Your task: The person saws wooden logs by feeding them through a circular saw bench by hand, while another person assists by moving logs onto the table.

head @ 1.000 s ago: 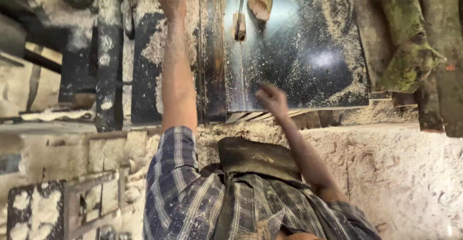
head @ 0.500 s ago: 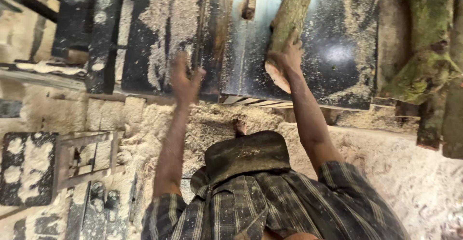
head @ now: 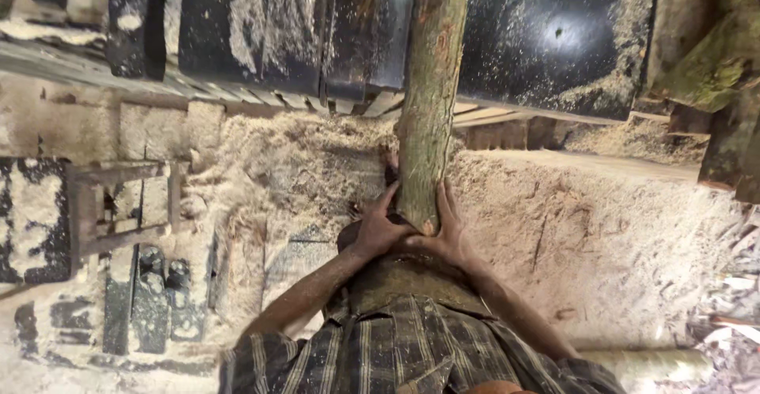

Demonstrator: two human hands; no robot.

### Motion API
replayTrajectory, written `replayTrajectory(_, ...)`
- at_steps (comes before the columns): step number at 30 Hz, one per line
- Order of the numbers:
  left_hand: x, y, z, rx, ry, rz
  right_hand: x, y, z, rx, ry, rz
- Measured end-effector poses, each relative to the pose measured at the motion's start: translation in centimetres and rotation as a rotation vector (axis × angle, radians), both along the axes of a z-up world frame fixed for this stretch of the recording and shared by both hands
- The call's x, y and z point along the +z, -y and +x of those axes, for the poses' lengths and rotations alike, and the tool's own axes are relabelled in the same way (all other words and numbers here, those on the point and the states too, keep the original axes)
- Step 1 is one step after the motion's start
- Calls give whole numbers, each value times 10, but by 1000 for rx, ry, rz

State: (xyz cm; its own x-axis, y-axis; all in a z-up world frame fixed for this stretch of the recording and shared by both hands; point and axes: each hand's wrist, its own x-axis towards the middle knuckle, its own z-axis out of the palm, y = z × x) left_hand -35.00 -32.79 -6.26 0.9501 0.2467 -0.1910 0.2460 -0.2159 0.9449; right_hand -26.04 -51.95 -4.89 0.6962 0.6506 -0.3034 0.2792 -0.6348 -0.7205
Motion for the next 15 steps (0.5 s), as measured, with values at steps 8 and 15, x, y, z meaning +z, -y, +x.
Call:
replayTrajectory(8, -9, -11, 18, 18, 50, 74, 15, -31, 28, -59, -118, 95)
replayTrajectory(15, 6, -42, 61, 27, 136, 102, 34, -58, 66, 46, 25, 109)
